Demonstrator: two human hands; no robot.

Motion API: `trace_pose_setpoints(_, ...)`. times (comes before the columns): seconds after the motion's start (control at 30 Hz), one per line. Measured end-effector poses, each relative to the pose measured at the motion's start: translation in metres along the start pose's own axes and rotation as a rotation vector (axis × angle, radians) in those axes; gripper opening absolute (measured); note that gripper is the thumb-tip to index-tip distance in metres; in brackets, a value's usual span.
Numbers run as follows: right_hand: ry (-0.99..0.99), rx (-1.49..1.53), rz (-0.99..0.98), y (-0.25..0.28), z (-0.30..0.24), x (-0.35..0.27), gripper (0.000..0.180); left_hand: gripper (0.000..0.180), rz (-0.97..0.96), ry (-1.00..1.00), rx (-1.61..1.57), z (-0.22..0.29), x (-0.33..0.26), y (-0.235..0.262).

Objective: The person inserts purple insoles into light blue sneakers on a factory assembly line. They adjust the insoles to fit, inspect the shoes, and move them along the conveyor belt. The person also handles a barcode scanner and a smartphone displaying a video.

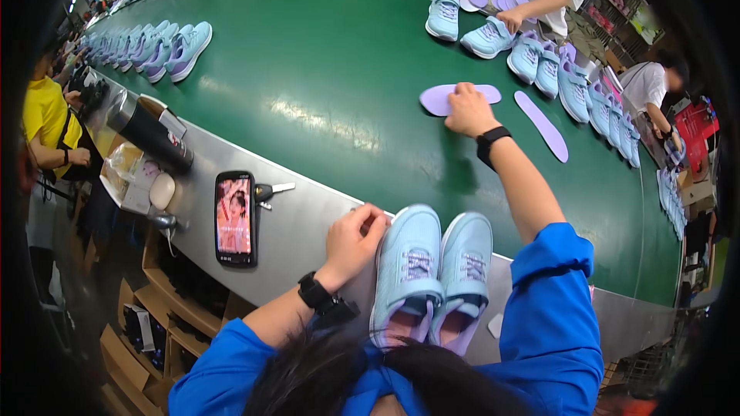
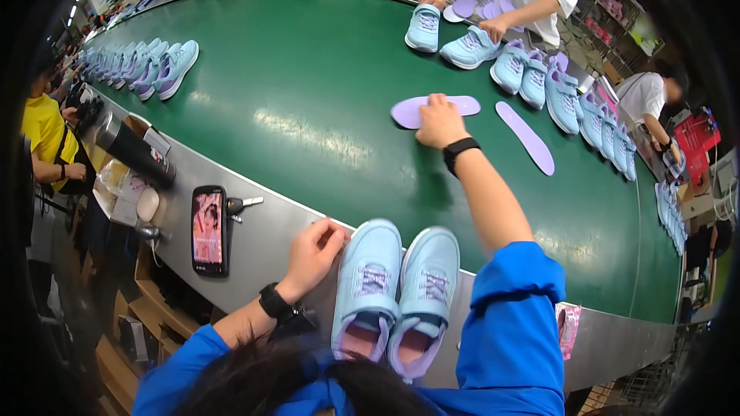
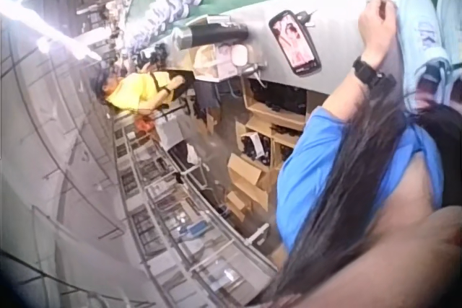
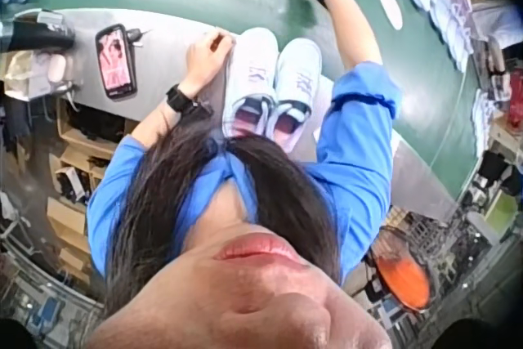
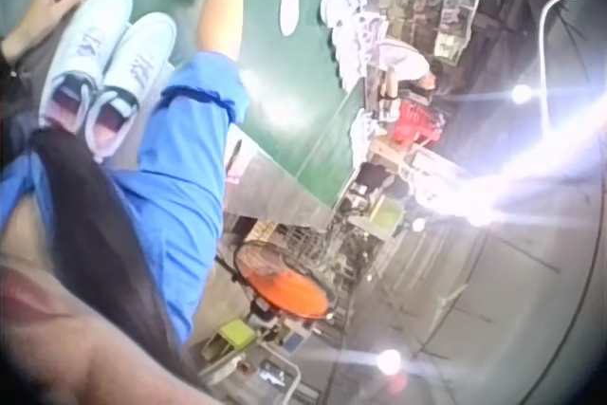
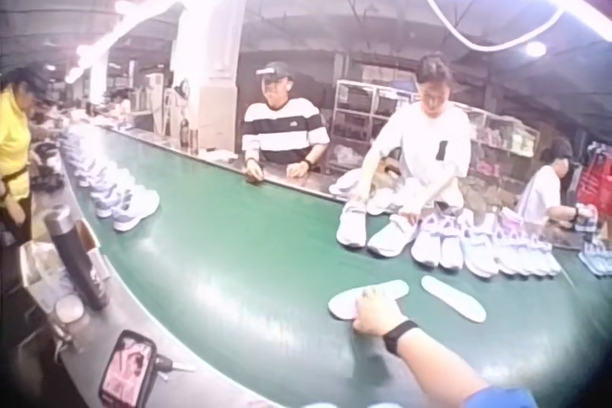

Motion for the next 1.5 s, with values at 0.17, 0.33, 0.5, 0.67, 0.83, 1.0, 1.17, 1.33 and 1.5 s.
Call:
trace_pose_setpoints(0.17,-0.253,-0.014,-0.242,0.02,0.026,-0.046,0.043,0.017,0.012,-0.034,0.028,0.004,0.002,-0.003)
trace_pose_setpoints(0.33,-0.417,0.253,-0.155,0.027,0.042,-0.06,0.081,0.017,0.011,-0.027,-0.001,0.006,0.0,-0.001)
trace_pose_setpoints(0.5,-0.539,0.546,-0.27,-0.015,0.101,-0.063,0.092,0.014,-0.035,-0.047,0.021,0.007,0.0,0.001)
trace_pose_setpoints(0.67,-0.519,0.384,-0.085,-0.014,0.167,-0.05,0.052,0.013,0.005,-0.047,0.051,0.005,-0.002,0.004)
trace_pose_setpoints(0.83,-0.648,0.005,-0.028,-0.04,0.292,-0.1,0.058,0.014,0.023,-0.098,0.111,0.008,0.001,0.005)
trace_pose_setpoints(1.0,-0.935,0.231,0.024,-0.088,0.278,-0.093,0.067,0.014,0.074,-0.057,0.149,0.01,-0.005,0.01)
trace_pose_setpoints(1.17,-0.766,0.883,0.225,-0.088,0.313,-0.135,0.042,0.014,0.04,-0.123,0.109,0.01,-0.001,0.009)
trace_pose_setpoints(1.33,-0.339,0.728,0.254,0.023,0.15,-0.107,0.047,0.015,0.082,-0.094,0.087,-0.003,-0.002,0.005)
trace_pose_setpoints(1.5,0.182,0.242,0.253,0.206,-0.032,-0.154,0.026,0.014,0.003,0.091,-0.367,-0.002,0.003,0.016)
Point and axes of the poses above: each hand's wrist, its own x-axis towards the middle knuckle, its own y-axis out of the back of the hand, z = x × y, the point moved 1 cm from there along x, towards the middle knuckle, and after that the axes turned 6 degrees about x, right-handed, at the moved point
